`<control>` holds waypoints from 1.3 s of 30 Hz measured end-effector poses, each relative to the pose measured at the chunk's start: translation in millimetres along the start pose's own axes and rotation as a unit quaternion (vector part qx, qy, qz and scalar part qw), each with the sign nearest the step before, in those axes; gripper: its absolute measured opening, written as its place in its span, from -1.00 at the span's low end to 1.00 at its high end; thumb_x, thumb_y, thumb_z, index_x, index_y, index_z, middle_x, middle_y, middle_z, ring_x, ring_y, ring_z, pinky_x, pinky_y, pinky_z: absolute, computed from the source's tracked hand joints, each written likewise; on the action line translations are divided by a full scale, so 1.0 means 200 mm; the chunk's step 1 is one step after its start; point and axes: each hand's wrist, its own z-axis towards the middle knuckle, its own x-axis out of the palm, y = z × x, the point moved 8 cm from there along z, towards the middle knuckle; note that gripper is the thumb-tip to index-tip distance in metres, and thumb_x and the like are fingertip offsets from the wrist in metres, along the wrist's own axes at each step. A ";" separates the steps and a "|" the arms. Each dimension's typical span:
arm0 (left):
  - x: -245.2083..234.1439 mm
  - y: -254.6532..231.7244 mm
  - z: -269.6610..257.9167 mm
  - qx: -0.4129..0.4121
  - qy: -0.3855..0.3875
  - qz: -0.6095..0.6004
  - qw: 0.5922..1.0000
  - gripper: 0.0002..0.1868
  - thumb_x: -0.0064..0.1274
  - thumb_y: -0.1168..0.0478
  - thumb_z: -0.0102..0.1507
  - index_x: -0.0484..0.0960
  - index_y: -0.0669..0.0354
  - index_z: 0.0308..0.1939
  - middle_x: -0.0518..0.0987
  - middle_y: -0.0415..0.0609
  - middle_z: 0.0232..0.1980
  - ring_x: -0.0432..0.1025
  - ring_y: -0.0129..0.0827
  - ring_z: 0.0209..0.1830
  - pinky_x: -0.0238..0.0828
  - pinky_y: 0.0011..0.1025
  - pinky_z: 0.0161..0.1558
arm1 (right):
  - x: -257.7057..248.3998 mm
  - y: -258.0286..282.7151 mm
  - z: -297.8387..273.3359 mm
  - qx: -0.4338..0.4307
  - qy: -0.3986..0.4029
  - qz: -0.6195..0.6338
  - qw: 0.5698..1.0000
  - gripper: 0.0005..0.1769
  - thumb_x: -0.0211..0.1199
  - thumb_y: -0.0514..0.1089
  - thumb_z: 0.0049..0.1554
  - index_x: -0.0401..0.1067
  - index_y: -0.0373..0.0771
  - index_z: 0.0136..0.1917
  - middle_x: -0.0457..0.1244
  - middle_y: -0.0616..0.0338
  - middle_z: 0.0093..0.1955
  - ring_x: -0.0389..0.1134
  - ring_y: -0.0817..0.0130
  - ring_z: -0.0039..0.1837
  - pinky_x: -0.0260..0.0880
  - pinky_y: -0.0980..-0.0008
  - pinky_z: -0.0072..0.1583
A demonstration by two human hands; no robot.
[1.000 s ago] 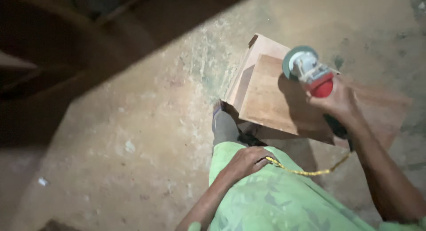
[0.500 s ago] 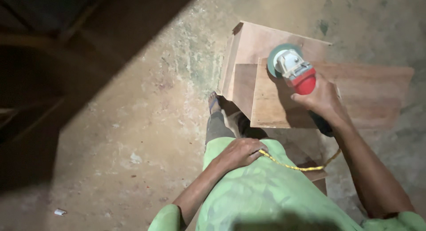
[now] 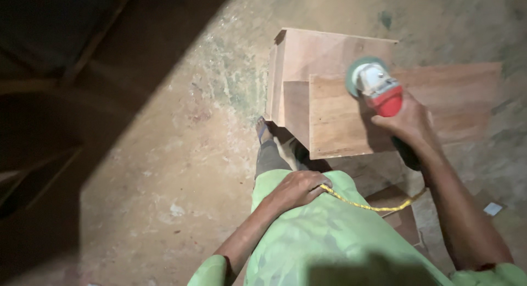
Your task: The person uses an angle grinder with a sanding disc to smooth the surfaces of a wooden box. They walk to the work area, then systematically sand the top, sides, and interior of the box, frequently repositioning the object to access different faces.
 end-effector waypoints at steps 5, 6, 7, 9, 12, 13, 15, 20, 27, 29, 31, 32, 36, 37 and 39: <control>0.02 0.00 0.05 0.004 0.048 0.009 0.999 -0.85 0.09 0.26 0.29 0.65 0.11 -0.07 0.66 0.00 -0.11 0.55 -0.05 -0.08 0.47 -0.13 -0.09 | -0.08 -0.43 -0.07 0.140 -0.047 0.067 0.987 -0.26 0.52 0.06 -0.16 0.46 -0.29 0.24 0.41 -0.13 0.09 0.47 0.04 0.07 0.45 0.12 0.08; 0.03 0.00 0.06 -0.001 0.057 0.011 0.998 -0.85 0.10 0.25 0.28 0.66 0.11 -0.08 0.66 -0.01 -0.12 0.55 -0.04 -0.08 0.47 -0.13 -0.10 | -0.08 -0.47 -0.07 0.145 -0.052 0.057 0.986 -0.27 0.54 0.08 -0.14 0.47 -0.31 0.22 0.41 -0.14 0.10 0.47 0.05 0.08 0.46 0.13 0.09; 0.04 0.01 0.06 0.000 0.058 0.013 0.998 -0.85 0.10 0.25 0.28 0.66 0.11 -0.08 0.66 0.00 -0.12 0.54 -0.04 -0.08 0.47 -0.13 -0.10 | -0.07 -0.47 -0.07 0.125 -0.056 0.061 0.989 -0.24 0.54 0.07 -0.18 0.46 -0.31 0.22 0.41 -0.14 0.09 0.47 0.04 0.08 0.46 0.13 0.09; 0.06 0.02 0.06 0.000 0.059 0.017 0.998 -0.85 0.10 0.24 0.28 0.66 0.11 -0.08 0.65 0.01 -0.13 0.54 -0.04 -0.08 0.47 -0.13 -0.10 | -0.01 -0.39 -0.09 0.084 -0.063 0.070 0.992 -0.19 0.55 0.06 -0.25 0.44 -0.30 0.23 0.40 -0.13 0.09 0.46 0.04 0.08 0.46 0.12 0.08; 0.09 0.02 0.05 0.011 0.064 0.015 0.998 -0.82 0.07 0.27 0.27 0.66 0.11 -0.05 0.65 0.01 -0.10 0.55 -0.04 -0.07 0.48 -0.13 -0.08 | 0.13 -0.10 -0.06 0.029 -0.001 0.024 0.999 -0.17 0.55 0.12 -0.24 0.43 -0.24 0.25 0.39 -0.16 0.10 0.44 -0.06 0.12 0.43 0.05 0.13; 0.09 0.02 0.04 0.011 0.059 0.014 0.998 -0.83 0.07 0.26 0.28 0.65 0.11 -0.06 0.66 0.00 -0.09 0.55 -0.05 -0.06 0.49 -0.13 -0.08 | 0.18 -0.01 -0.07 0.030 0.035 0.019 0.999 -0.19 0.51 0.14 -0.22 0.44 -0.19 0.26 0.40 -0.14 0.09 0.45 -0.08 0.13 0.43 0.03 0.15; 0.09 0.01 0.04 0.015 0.050 0.011 0.999 -0.85 0.08 0.23 0.30 0.64 0.11 -0.06 0.66 -0.01 -0.06 0.55 -0.06 -0.05 0.49 -0.14 -0.07 | 0.19 0.16 -0.06 -0.012 0.031 0.013 0.999 -0.15 0.52 0.13 -0.22 0.42 -0.19 0.30 0.40 -0.17 0.10 0.43 -0.12 0.14 0.41 0.01 0.16; 0.11 -0.01 0.03 0.005 0.055 0.018 0.998 -0.84 0.08 0.23 0.29 0.66 0.10 -0.07 0.66 0.00 -0.08 0.54 -0.05 -0.07 0.48 -0.13 -0.09 | 0.14 0.06 -0.08 0.016 0.033 0.022 0.999 -0.14 0.54 0.09 -0.24 0.42 -0.21 0.30 0.40 -0.16 0.07 0.44 -0.07 0.09 0.43 0.05 0.11; 0.10 0.00 0.02 0.015 0.073 0.016 0.997 -0.82 0.07 0.24 0.27 0.66 0.11 -0.06 0.65 0.01 -0.08 0.54 -0.04 -0.06 0.47 -0.13 -0.07 | -0.06 -0.48 -0.24 0.145 -0.058 0.094 0.983 -0.31 0.50 0.05 -0.17 0.49 -0.34 0.16 0.42 -0.11 0.05 0.48 0.08 0.05 0.47 0.15 0.08; 0.12 0.00 0.02 0.014 0.083 0.018 0.996 -0.84 0.08 0.24 0.28 0.66 0.10 -0.08 0.65 0.01 -0.11 0.55 -0.04 -0.07 0.48 -0.13 -0.08 | -0.01 -0.47 -0.23 0.158 -0.037 0.069 0.984 -0.27 0.53 0.03 -0.25 0.48 -0.33 0.16 0.41 -0.14 0.04 0.47 0.05 0.04 0.47 0.12 0.06; 0.15 0.00 0.01 0.014 0.091 0.016 0.996 -0.84 0.08 0.24 0.28 0.66 0.09 -0.08 0.66 0.01 -0.11 0.55 -0.04 -0.08 0.48 -0.13 -0.09 | 0.08 -0.34 -0.22 0.114 -0.012 0.072 0.991 -0.21 0.53 0.05 -0.27 0.45 -0.29 0.20 0.40 -0.14 0.04 0.46 0.04 0.06 0.46 0.11 0.07; 0.17 0.01 0.02 0.018 0.092 0.016 0.996 -0.84 0.08 0.24 0.28 0.66 0.10 -0.07 0.66 0.00 -0.10 0.55 -0.05 -0.08 0.48 -0.14 -0.10 | 0.14 -0.21 -0.20 0.058 -0.001 0.089 0.994 -0.18 0.50 0.07 -0.26 0.43 -0.26 0.24 0.40 -0.14 0.06 0.46 0.04 0.08 0.45 0.11 0.08; 0.19 -0.01 0.00 0.025 0.076 0.024 0.997 -0.84 0.07 0.24 0.28 0.66 0.10 -0.08 0.67 -0.01 -0.08 0.56 -0.06 -0.07 0.50 -0.14 -0.09 | 0.26 0.09 -0.21 0.004 0.035 0.021 0.999 -0.16 0.51 0.09 -0.23 0.41 -0.22 0.29 0.39 -0.22 0.07 0.43 -0.13 0.12 0.42 0.00 0.13; 0.20 -0.01 -0.02 0.019 0.074 0.021 0.997 -0.84 0.07 0.25 0.28 0.66 0.10 -0.07 0.67 -0.01 -0.08 0.56 -0.05 -0.07 0.49 -0.14 -0.09 | 0.27 0.12 -0.22 -0.011 0.035 0.013 0.999 -0.17 0.51 0.09 -0.21 0.41 -0.22 0.29 0.39 -0.22 0.08 0.42 -0.16 0.14 0.40 -0.02 0.14; 0.18 0.00 -0.03 0.011 0.067 0.017 0.998 -0.82 0.07 0.25 0.27 0.66 0.12 -0.06 0.66 0.01 -0.08 0.55 -0.03 -0.07 0.49 -0.13 -0.10 | 0.26 0.06 -0.21 -0.008 0.026 0.006 1.000 -0.14 0.55 0.10 -0.25 0.41 -0.26 0.26 0.39 -0.22 0.06 0.43 -0.13 0.10 0.42 0.01 0.11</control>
